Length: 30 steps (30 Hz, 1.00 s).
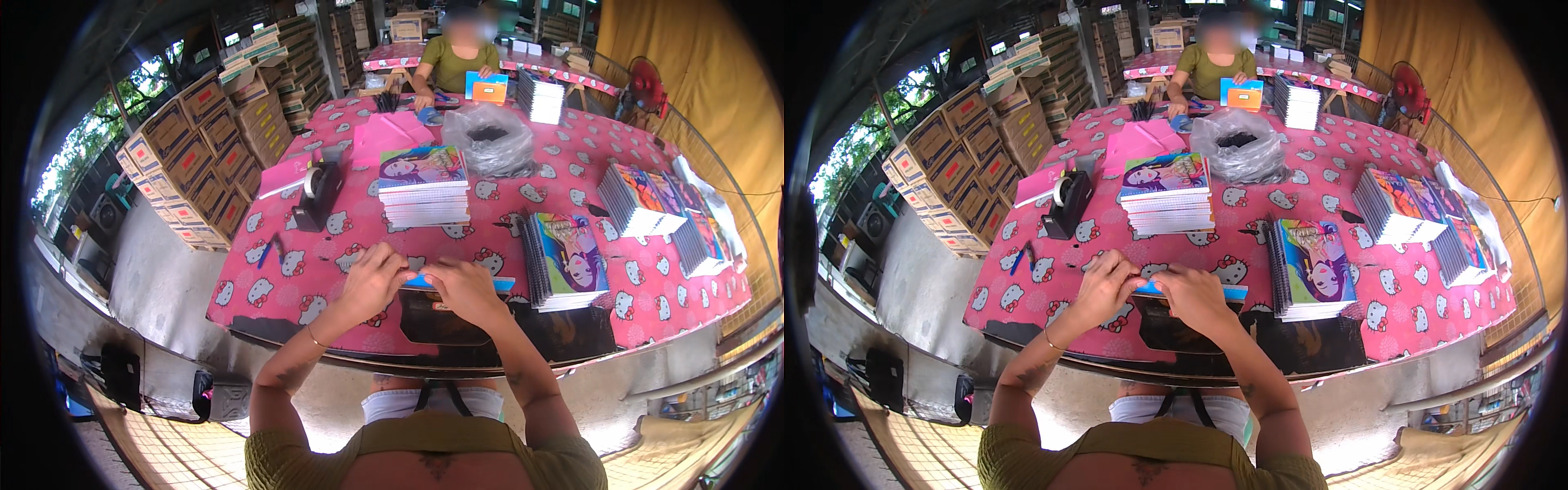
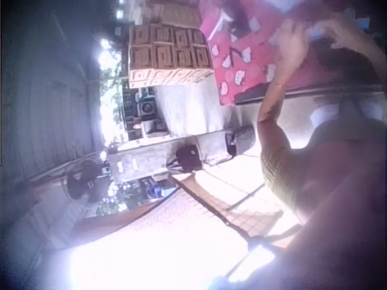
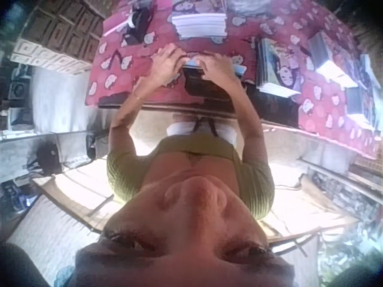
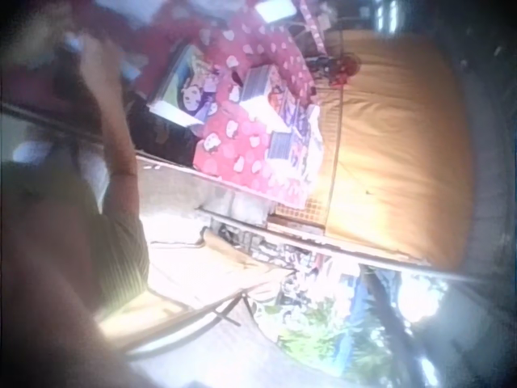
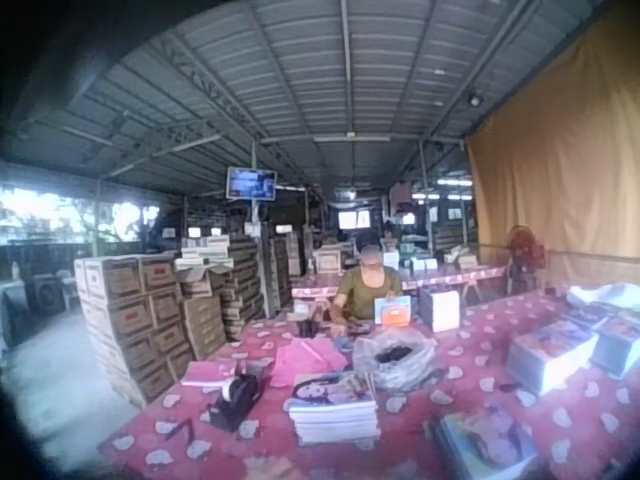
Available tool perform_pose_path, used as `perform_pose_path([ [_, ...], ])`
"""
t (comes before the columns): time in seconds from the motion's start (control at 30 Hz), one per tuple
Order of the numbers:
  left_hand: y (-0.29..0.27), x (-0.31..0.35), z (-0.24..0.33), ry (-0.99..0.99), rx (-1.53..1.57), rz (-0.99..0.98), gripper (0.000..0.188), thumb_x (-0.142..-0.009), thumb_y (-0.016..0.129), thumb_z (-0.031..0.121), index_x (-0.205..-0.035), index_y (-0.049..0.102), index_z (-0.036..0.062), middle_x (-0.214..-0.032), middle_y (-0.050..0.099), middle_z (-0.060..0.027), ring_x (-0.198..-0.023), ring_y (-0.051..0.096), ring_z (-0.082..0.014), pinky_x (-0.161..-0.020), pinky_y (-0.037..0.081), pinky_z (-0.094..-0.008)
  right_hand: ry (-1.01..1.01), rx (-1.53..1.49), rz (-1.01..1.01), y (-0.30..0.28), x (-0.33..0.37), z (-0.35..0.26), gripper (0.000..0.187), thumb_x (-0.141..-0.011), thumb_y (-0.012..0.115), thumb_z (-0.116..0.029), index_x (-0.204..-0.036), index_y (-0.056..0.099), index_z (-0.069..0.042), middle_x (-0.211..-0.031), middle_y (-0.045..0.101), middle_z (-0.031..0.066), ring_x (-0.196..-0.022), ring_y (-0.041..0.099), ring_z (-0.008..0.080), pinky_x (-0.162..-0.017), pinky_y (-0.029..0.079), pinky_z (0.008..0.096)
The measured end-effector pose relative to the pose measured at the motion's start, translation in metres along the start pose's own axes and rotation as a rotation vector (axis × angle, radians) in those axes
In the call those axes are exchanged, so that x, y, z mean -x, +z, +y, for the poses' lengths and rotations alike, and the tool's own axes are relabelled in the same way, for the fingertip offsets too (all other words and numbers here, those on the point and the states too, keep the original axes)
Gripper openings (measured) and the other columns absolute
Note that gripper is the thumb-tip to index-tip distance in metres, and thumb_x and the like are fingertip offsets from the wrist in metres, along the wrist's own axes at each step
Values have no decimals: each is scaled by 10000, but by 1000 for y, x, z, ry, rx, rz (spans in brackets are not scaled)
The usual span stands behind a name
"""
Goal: The person applies blue adhesive tape to the spiral spines of notepads and stacks the finished items on the table.
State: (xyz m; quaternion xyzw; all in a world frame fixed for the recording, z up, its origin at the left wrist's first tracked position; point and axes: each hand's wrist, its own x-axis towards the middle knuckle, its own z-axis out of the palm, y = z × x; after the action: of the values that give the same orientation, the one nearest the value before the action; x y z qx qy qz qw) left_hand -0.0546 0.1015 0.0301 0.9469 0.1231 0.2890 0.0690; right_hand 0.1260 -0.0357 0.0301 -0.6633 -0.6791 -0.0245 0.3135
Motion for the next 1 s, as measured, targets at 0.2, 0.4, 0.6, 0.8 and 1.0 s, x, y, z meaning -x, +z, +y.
perform_pose_path([
  [0.2, 46, 30, 39, -151, -308, 20, 829, -1009, 365, 586, -1499, 327, -82, -1588, 303, -276, -1491, 254, -447, -1146, 79, -686, 8, 0, -16, 2, -8, 9, 176, -943, 599, -233, -1031, 719, -139, -901, 712, 86, -764, 695, 340, -654, 547, 475],
  [0.4, 37, 15, 34, -188, -348, 43, 831, -991, 436, 542, -1512, 315, -94, -1580, 294, -319, -1503, 232, -461, -1162, 78, -691, -10, 5, -54, -3, -6, 10, 194, -925, 613, -221, -1072, 700, -129, -904, 716, 88, -776, 703, 342, -667, 553, 464],
  [0.6, 57, 40, 39, -72, -250, 100, 817, -921, 594, 472, -1500, 368, -57, -1548, 363, -299, -1468, 311, -454, -1148, 190, -680, 50, 144, 1, -23, 26, 18, 233, -922, 636, -206, -1144, 699, -172, -946, 730, 68, -803, 713, 312, -673, 555, 445],
  [0.8, 57, 31, 52, -59, -265, -154, 835, -871, 685, 436, -1478, 393, -57, -1547, 354, -302, -1471, 294, -462, -1161, 223, -639, 74, 39, -103, -36, 25, 26, 241, -939, 623, -212, -1168, 699, -200, -965, 743, 97, -864, 707, 322, -766, 544, 464],
  [1.0, 36, -5, 54, 1, -453, -92, 888, -818, 728, 470, -1433, 422, -92, -1517, 391, -302, -1439, 357, -433, -1154, 240, -639, 55, 31, -100, -34, 23, 28, 243, -946, 620, -230, -1174, 700, -208, -945, 743, 100, -862, 704, 334, -751, 537, 471],
])
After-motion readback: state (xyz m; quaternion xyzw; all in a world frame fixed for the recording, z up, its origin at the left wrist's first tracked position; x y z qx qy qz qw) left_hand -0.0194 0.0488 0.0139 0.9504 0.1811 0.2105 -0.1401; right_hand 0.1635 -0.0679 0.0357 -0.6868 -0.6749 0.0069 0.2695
